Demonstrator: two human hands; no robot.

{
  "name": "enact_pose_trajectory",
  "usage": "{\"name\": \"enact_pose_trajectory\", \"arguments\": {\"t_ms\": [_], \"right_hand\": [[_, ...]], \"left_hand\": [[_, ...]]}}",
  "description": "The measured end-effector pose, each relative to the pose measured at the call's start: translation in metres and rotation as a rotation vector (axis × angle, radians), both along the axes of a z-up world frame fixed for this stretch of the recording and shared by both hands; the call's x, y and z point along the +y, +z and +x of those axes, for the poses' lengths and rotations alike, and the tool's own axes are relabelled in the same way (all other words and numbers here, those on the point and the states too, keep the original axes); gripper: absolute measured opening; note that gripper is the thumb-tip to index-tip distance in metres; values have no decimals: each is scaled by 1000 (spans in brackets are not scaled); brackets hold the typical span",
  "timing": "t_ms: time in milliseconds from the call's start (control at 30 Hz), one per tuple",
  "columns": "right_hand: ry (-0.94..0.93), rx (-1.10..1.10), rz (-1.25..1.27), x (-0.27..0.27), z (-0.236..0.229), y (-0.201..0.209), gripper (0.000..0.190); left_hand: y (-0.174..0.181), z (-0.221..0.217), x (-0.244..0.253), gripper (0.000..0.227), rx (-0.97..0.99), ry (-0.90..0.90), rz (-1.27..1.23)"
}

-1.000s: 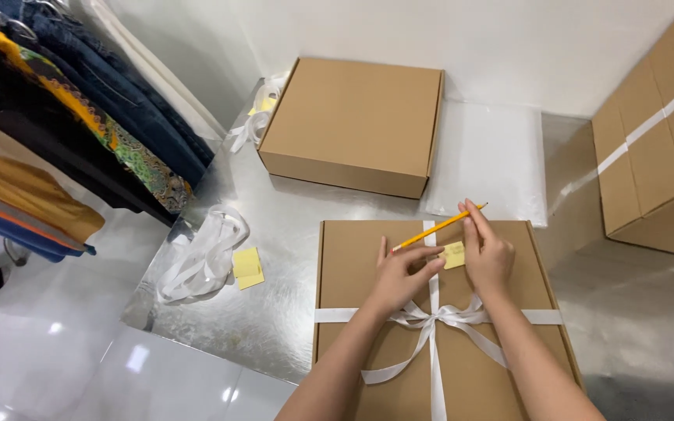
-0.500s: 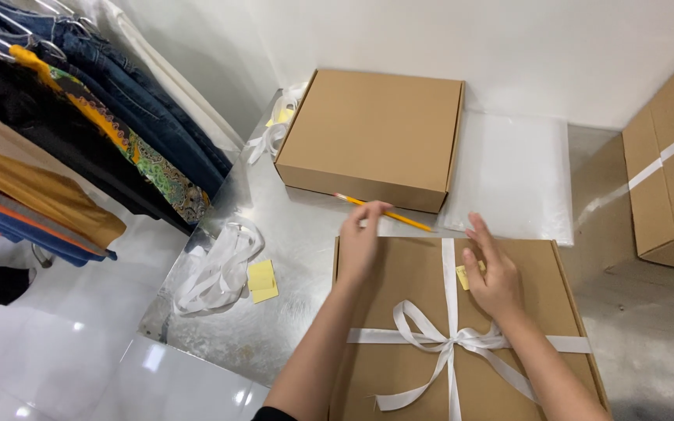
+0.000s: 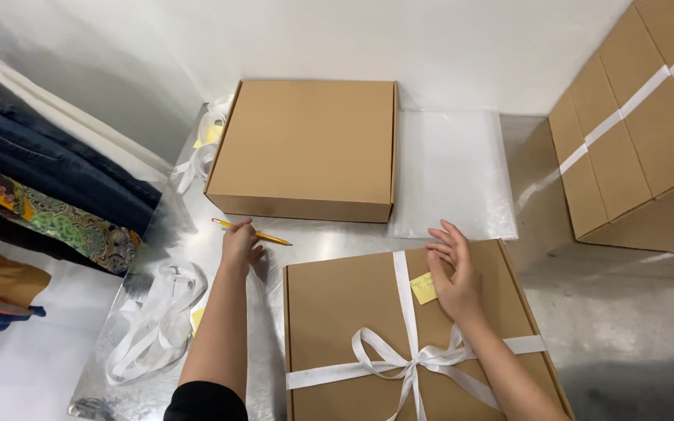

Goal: Packaging items by tying ribbons on boxes, writing notes, and bagging products for shipment.

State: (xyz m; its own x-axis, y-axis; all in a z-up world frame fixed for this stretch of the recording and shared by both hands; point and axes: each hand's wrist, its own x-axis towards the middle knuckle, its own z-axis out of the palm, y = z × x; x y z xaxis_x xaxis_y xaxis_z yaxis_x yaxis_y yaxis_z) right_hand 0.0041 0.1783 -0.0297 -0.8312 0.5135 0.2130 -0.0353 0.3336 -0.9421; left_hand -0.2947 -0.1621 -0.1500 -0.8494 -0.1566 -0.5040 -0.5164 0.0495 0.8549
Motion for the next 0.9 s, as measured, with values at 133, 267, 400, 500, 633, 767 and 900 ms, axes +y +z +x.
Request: {"name": "enact_pose_trajectory", "arguments": {"t_ms": [133, 267, 400, 500, 633, 767, 900], "right_hand": [[-17, -18, -1, 2, -1, -3, 57], [-47, 9, -128, 10, -5, -7, 44], [-109, 59, -306, 17, -5, -7, 30], [-64, 12, -325, 21, 2, -5, 33], [-43, -102, -267, 37, 61, 23, 40], [-191, -85, -111, 74, 139, -3, 43], [-303, -379, -371, 54, 212, 19, 43]], "left_hand": [[16, 14, 3, 51, 38, -10, -46], [34, 61, 11, 45, 165, -205, -229], [58, 164, 17, 39, 233, -194, -109], [114, 236, 23, 38, -19, -27, -50], [128, 305, 2, 39, -20, -38, -8], [103, 353, -25, 48, 19, -253, -191], [177, 371, 7, 60, -198, -77, -66]]}}
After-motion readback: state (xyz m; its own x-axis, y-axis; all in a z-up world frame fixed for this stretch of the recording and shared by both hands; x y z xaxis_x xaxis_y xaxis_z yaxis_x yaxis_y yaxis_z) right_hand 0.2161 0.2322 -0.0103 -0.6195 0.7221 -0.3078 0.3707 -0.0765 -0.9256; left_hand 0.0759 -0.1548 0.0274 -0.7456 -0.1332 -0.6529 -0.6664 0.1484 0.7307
